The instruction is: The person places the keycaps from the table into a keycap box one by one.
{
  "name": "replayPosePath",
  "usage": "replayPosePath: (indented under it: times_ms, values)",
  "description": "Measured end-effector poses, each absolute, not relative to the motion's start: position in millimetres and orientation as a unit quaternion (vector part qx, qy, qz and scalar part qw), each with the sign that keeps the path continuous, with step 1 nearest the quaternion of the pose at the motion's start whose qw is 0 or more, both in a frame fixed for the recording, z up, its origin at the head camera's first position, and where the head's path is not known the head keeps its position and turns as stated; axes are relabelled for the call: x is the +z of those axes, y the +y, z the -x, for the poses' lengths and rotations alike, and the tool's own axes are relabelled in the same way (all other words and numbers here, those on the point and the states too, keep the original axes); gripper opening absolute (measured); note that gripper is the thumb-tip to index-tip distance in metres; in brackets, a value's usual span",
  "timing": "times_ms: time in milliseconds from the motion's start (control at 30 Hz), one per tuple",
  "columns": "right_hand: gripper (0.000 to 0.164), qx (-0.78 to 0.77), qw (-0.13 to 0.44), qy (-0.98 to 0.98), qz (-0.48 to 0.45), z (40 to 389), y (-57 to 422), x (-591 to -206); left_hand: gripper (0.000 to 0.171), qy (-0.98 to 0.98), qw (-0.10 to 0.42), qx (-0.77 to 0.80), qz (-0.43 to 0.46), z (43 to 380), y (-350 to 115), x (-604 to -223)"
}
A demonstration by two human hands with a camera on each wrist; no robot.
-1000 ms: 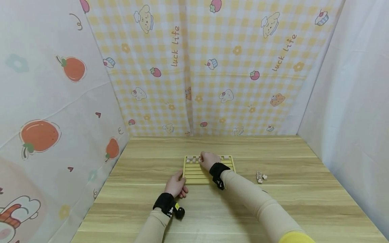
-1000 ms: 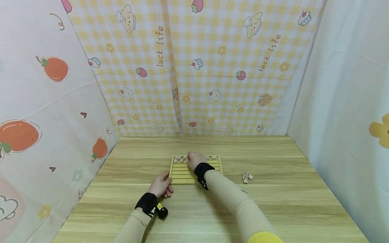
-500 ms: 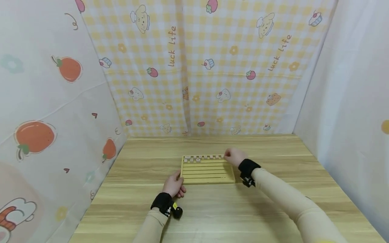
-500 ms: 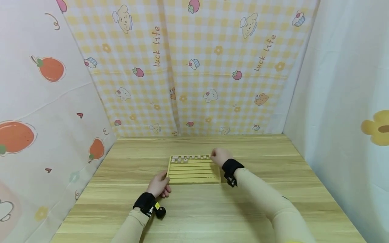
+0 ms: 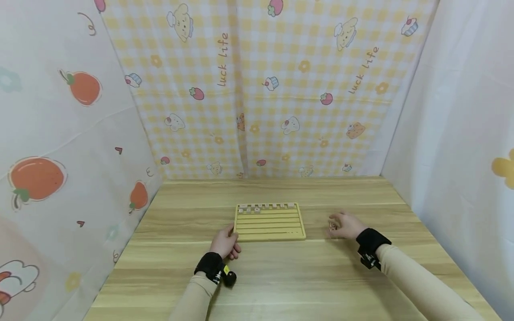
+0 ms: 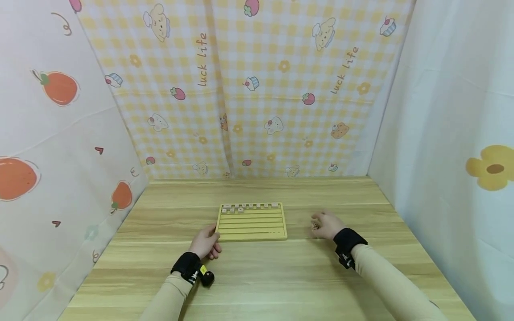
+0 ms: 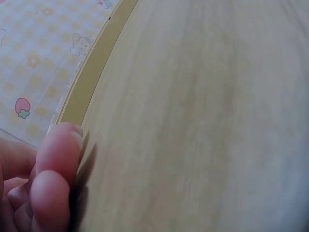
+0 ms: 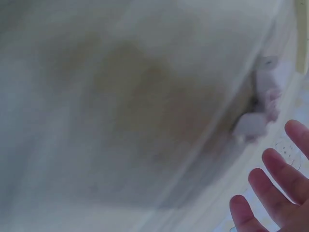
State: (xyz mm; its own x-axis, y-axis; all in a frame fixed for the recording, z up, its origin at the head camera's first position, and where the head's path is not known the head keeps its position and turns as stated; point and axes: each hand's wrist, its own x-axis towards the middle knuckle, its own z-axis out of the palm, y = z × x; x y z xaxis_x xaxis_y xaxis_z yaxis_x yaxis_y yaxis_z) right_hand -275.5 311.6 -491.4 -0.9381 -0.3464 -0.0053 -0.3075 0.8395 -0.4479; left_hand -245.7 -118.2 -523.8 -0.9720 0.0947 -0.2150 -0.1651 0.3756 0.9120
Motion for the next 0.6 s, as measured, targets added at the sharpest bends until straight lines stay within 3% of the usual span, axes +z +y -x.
replayPosePath:
  times_ms: [167,433,600]
  values:
    - [0.064,-0.226,0.038,0.961,0.158,262,323,-499,0.056,0.821,0.115,0.558,0.027,246,-117,-523]
    - [0.028,-0.224,-0.037,0.960,0.165,255,319,-506,0.056,0.821,0.118,0.558,0.032,245,-117,-524]
    - [0.018,-0.232,-0.048,0.959,0.153,256,318,-510,0.055,0.821,0.119,0.558,0.032,245,-117,-522]
